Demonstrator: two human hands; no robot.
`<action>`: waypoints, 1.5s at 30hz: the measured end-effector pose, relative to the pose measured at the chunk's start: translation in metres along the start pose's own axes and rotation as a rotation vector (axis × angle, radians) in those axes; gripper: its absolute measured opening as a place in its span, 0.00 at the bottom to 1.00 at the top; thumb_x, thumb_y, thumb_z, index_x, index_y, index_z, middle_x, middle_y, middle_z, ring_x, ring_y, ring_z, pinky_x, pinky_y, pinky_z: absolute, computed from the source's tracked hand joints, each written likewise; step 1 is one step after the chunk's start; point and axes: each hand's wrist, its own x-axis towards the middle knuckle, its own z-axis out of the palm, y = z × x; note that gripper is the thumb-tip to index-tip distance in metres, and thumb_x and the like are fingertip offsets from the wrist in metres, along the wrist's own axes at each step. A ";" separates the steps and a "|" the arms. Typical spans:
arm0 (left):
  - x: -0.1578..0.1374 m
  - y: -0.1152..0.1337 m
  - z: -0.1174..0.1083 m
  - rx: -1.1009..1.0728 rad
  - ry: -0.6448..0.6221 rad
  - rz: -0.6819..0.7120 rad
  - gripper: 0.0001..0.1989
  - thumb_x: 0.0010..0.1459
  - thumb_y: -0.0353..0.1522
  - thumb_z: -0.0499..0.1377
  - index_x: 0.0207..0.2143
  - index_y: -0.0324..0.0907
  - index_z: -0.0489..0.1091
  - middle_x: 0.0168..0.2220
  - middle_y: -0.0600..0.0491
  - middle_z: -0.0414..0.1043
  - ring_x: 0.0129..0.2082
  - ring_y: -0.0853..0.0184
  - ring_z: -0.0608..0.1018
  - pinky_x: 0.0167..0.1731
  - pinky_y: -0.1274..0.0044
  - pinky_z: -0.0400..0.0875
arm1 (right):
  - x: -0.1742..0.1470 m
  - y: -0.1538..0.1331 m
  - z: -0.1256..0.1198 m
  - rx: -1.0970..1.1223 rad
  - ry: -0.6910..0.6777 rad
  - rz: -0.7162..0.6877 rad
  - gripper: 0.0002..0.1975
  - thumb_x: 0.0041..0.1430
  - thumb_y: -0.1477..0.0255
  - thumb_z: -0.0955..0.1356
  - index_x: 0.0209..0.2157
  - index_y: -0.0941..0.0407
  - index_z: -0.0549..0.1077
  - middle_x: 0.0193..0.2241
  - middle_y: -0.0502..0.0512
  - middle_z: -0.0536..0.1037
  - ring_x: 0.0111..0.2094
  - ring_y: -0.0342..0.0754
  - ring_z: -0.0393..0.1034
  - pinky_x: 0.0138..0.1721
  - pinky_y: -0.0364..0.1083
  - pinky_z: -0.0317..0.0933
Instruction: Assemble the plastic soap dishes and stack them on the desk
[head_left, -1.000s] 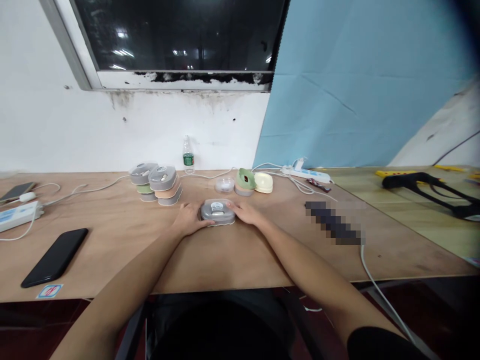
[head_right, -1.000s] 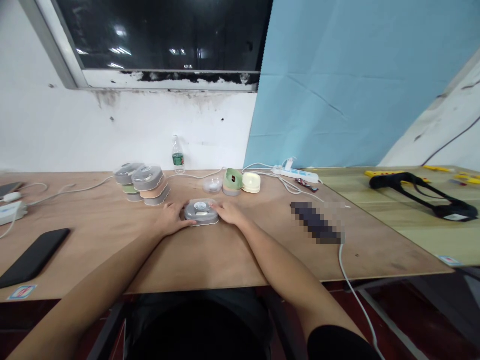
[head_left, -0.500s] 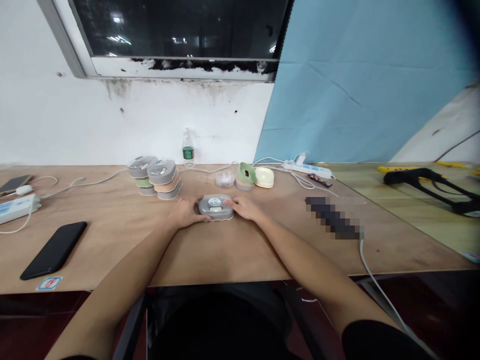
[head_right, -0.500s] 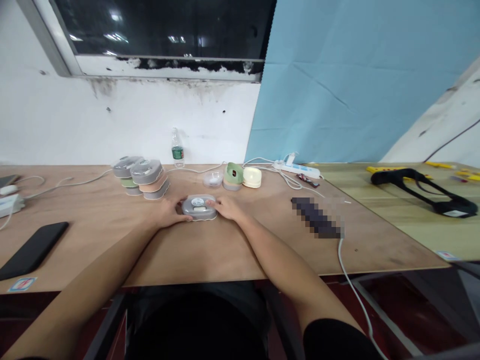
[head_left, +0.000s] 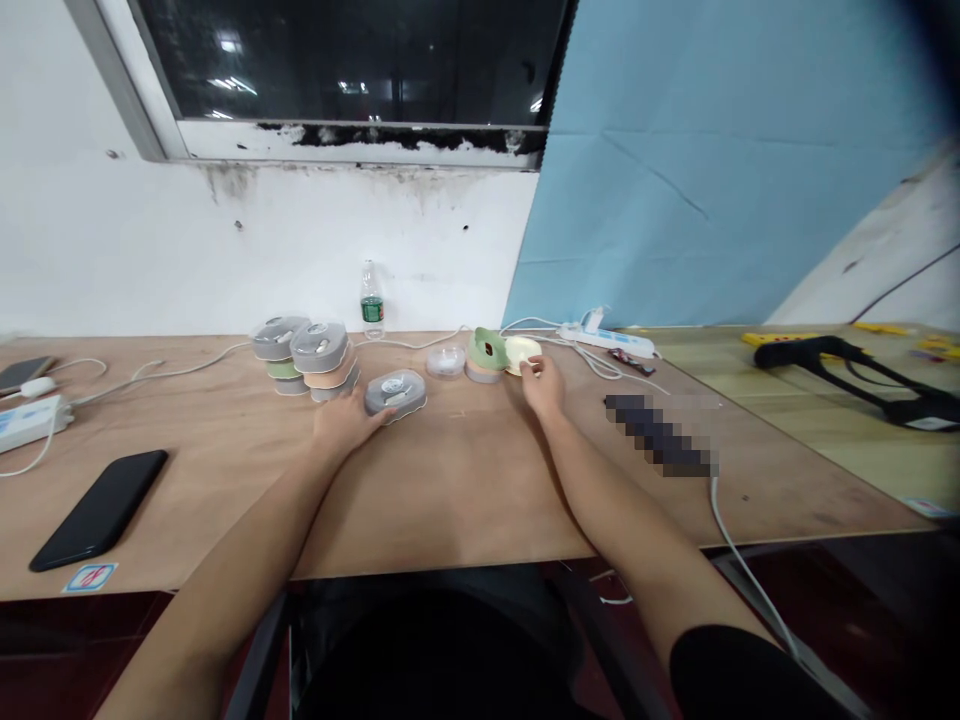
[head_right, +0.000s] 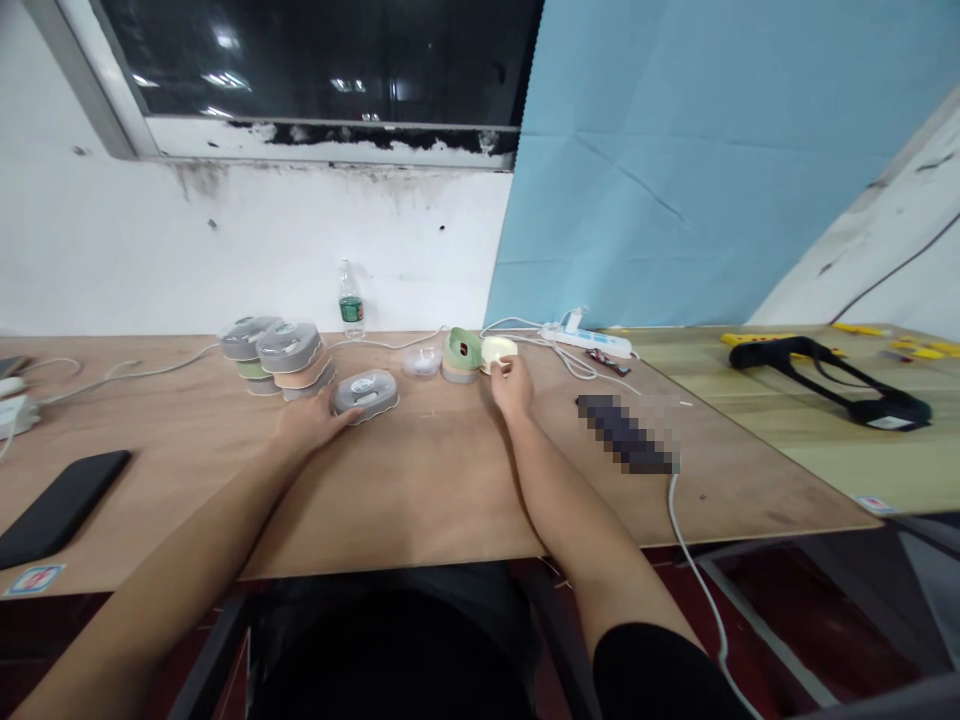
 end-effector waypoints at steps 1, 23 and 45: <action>0.000 0.000 -0.001 -0.012 0.041 0.040 0.38 0.51 0.59 0.53 0.55 0.42 0.65 0.49 0.39 0.70 0.46 0.46 0.74 0.41 0.63 0.69 | 0.004 0.008 0.000 -0.016 0.023 0.011 0.20 0.55 0.62 0.63 0.44 0.59 0.71 0.39 0.62 0.75 0.40 0.54 0.68 0.43 0.50 0.59; 0.004 0.000 0.010 0.143 0.140 0.160 0.20 0.62 0.39 0.52 0.56 0.50 0.67 0.55 0.47 0.65 0.49 0.56 0.74 0.46 0.67 0.70 | 0.017 0.034 0.020 -0.036 0.035 -0.115 0.14 0.51 0.73 0.64 0.39 0.58 0.74 0.41 0.62 0.71 0.43 0.55 0.67 0.51 0.54 0.60; 0.001 0.005 0.011 0.118 0.090 0.106 0.29 0.60 0.45 0.54 0.62 0.47 0.58 0.61 0.43 0.57 0.49 0.53 0.74 0.43 0.67 0.73 | -0.075 -0.069 0.025 0.127 -0.699 -0.682 0.17 0.52 0.58 0.71 0.40 0.53 0.75 0.35 0.53 0.76 0.33 0.47 0.68 0.35 0.45 0.60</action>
